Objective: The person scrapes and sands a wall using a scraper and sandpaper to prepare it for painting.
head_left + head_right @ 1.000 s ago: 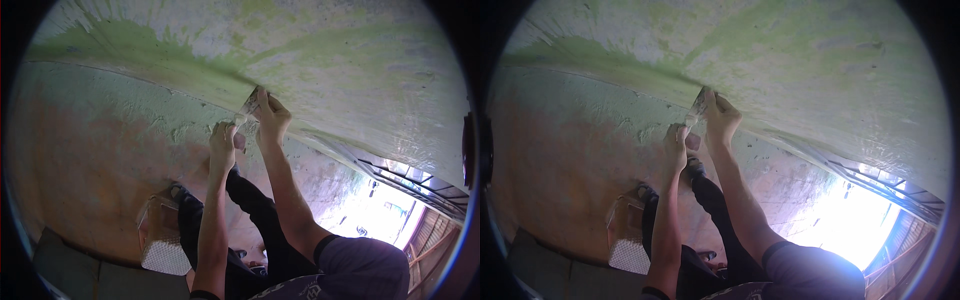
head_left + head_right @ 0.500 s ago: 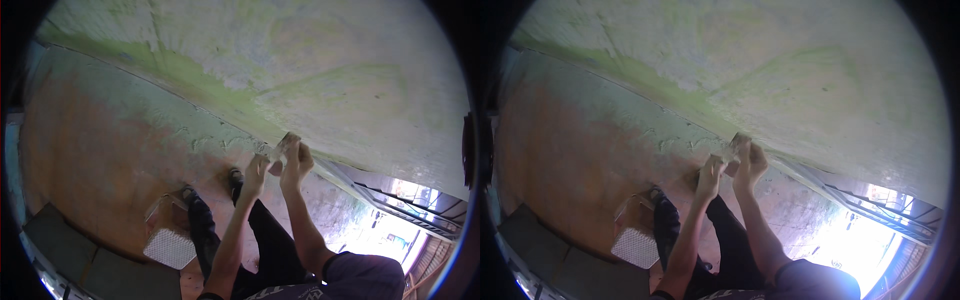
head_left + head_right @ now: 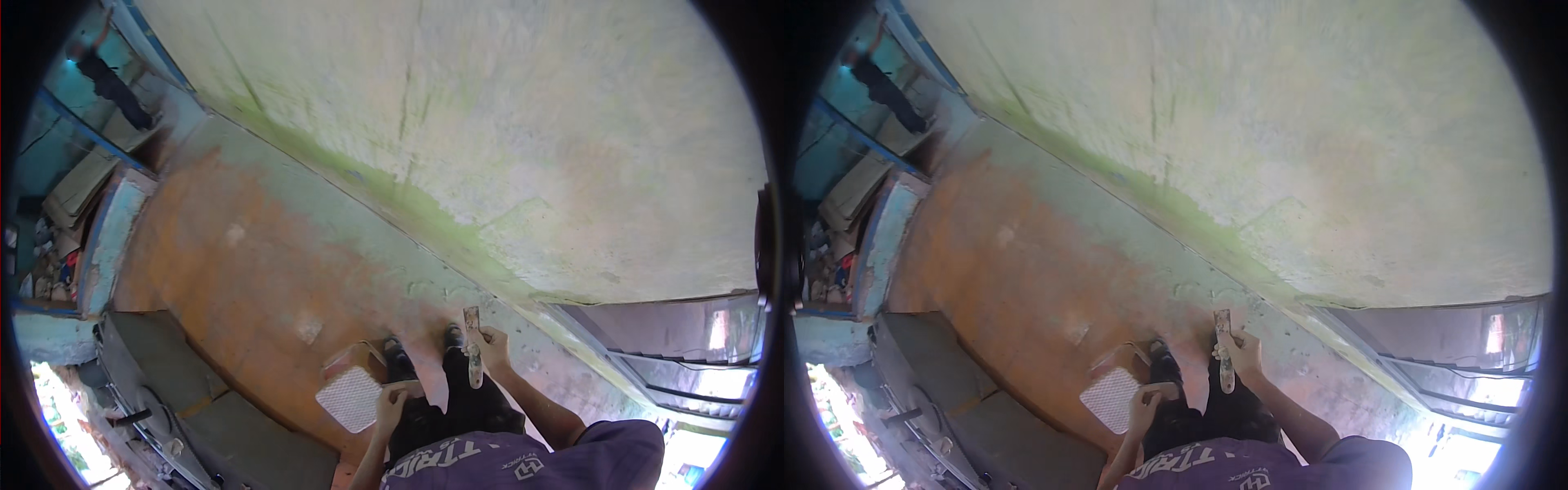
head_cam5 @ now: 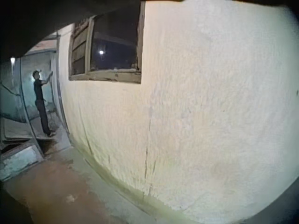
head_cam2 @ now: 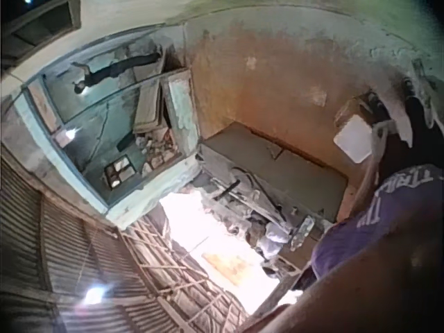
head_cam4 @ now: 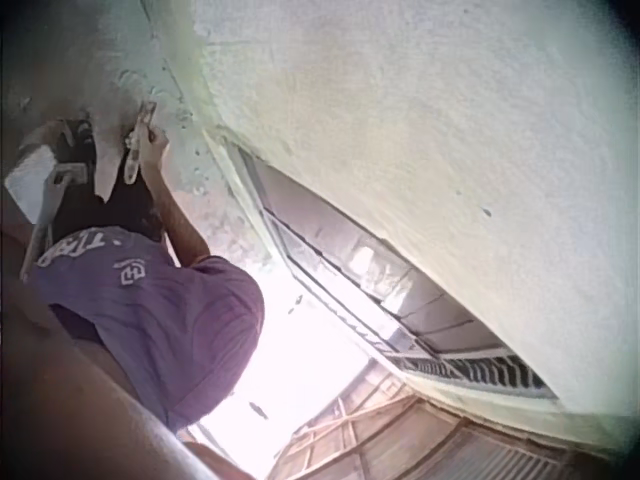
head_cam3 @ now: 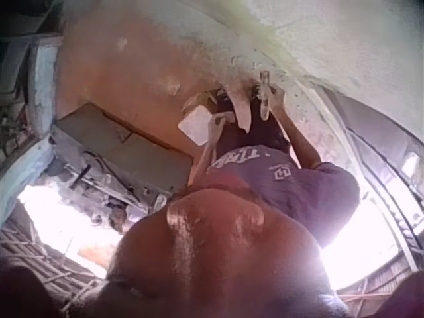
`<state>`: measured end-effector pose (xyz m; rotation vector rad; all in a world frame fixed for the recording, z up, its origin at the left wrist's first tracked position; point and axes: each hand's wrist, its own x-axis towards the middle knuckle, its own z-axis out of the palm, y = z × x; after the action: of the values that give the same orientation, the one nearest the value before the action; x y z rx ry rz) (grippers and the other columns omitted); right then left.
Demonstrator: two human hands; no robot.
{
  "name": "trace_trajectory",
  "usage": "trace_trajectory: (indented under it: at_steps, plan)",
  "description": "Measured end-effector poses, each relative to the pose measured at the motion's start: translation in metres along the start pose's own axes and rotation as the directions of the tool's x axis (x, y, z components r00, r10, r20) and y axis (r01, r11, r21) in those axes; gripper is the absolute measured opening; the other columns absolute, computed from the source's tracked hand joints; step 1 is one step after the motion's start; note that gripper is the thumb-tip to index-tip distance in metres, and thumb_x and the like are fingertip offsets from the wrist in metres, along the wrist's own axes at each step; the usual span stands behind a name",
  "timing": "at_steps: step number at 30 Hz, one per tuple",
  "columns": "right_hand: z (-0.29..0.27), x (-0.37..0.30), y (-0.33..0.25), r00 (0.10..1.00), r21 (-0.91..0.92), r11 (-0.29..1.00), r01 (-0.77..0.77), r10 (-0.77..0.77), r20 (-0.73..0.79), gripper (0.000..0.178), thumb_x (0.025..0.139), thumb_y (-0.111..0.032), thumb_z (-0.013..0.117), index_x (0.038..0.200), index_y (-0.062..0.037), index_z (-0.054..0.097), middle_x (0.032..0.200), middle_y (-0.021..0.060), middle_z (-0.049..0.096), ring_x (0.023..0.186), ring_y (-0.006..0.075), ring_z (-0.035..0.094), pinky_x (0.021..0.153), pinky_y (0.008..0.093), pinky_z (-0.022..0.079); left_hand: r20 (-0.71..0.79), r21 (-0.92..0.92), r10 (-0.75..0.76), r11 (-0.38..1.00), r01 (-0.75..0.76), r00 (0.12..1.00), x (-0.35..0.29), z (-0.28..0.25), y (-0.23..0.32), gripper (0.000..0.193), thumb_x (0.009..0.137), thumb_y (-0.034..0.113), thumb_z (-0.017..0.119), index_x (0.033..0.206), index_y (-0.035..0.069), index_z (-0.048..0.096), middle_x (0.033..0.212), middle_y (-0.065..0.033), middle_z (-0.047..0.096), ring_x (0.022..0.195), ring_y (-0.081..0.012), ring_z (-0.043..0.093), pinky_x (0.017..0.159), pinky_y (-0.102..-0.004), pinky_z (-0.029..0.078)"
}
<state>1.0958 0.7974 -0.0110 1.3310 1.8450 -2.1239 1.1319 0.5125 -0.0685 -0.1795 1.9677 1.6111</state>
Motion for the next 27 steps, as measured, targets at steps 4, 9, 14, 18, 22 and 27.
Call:
trace_trajectory:
  at_steps: [4, 9, 14, 18, 22, 27]
  plan:
    - [0.017, -0.021, -0.054, 0.985, -0.079, 0.988, 0.136, -0.126, 0.115, 0.024, 0.094, -0.015, 0.064, 0.085, 0.0066, 0.064, 0.068, 0.0107, 0.065, 0.054, 0.0163, 0.064, 0.052, 0.0293, 0.056, -0.241, -0.040, -0.126, 0.992, 0.120, 0.962, -0.015, -0.059, -0.001, 0.022, 0.089, 0.006, 0.066, 0.109, -0.004, 0.064, 0.097, -0.0097, 0.066, 0.093, -0.0152, 0.064, 0.081, -0.0299, 0.051]
    - [0.033, -0.029, -0.100, 0.977, -0.173, 0.962, 0.211, -0.201, 0.073, 0.027, 0.090, -0.019, 0.070, 0.078, 0.0046, 0.067, 0.063, 0.0086, 0.066, 0.051, 0.0159, 0.065, 0.045, 0.0283, 0.051, -0.568, -0.141, -0.068, 0.990, -0.016, 0.820, 0.002, -0.083, 0.059, 0.058, 0.084, 0.003, 0.071, 0.134, -0.002, 0.042, 0.122, -0.0137, 0.056, 0.110, -0.0207, 0.056, 0.095, -0.0308, 0.045]
    - [0.041, -0.008, -0.137, 0.978, -0.274, 0.940, 0.205, -0.211, 0.009, 0.031, 0.090, -0.027, 0.070, 0.083, 0.0030, 0.066, 0.063, 0.0082, 0.063, 0.049, 0.0144, 0.060, 0.047, 0.0275, 0.049, -0.627, -0.189, 0.030, 0.964, -0.189, 0.778, 0.054, -0.094, 0.078, 0.066, 0.084, 0.003, 0.072, 0.139, -0.001, 0.036, 0.127, -0.0143, 0.053, 0.113, -0.0237, 0.055, 0.097, -0.0337, 0.045]
    - [0.050, 0.063, -0.139, 0.996, 0.053, 0.998, 0.038, -0.042, 0.082, 0.028, 0.092, -0.025, 0.065, 0.092, 0.0022, 0.065, 0.072, 0.0079, 0.065, 0.056, 0.0141, 0.061, 0.051, 0.0271, 0.050, -0.507, -0.453, -0.074, 0.871, -0.192, 0.859, 0.111, -0.116, 0.093, 0.052, 0.083, 0.004, 0.074, 0.130, 0.002, 0.051, 0.117, -0.0087, 0.059, 0.109, -0.0173, 0.056, 0.093, -0.0338, 0.046]
    - [0.047, 0.140, -0.112, 0.930, 0.476, 0.818, -0.323, 0.181, 0.320, 0.021, 0.094, -0.021, 0.056, 0.098, 0.0000, 0.056, 0.082, 0.0073, 0.061, 0.065, 0.0154, 0.060, 0.054, 0.0272, 0.051, -0.297, -0.747, -0.184, 0.656, -0.108, 0.937, 0.154, -0.122, 0.178, 0.042, 0.083, 0.006, 0.073, 0.122, 0.006, 0.059, 0.108, -0.0028, 0.062, 0.101, -0.0126, 0.057, 0.083, -0.0311, 0.046]
    - [0.092, 0.112, -0.206, 0.950, 0.461, 0.856, -0.233, 0.099, 0.297, 0.013, 0.098, -0.015, 0.050, 0.100, -0.0020, 0.048, 0.082, 0.0070, 0.058, 0.063, 0.0148, 0.059, 0.052, 0.0261, 0.049, -0.248, -0.755, -0.019, 0.631, -0.181, 0.969, 0.198, -0.140, 0.246, 0.033, 0.087, 0.012, 0.069, 0.118, 0.008, 0.059, 0.106, -0.0004, 0.062, 0.094, -0.0131, 0.057, 0.076, -0.0297, 0.042]
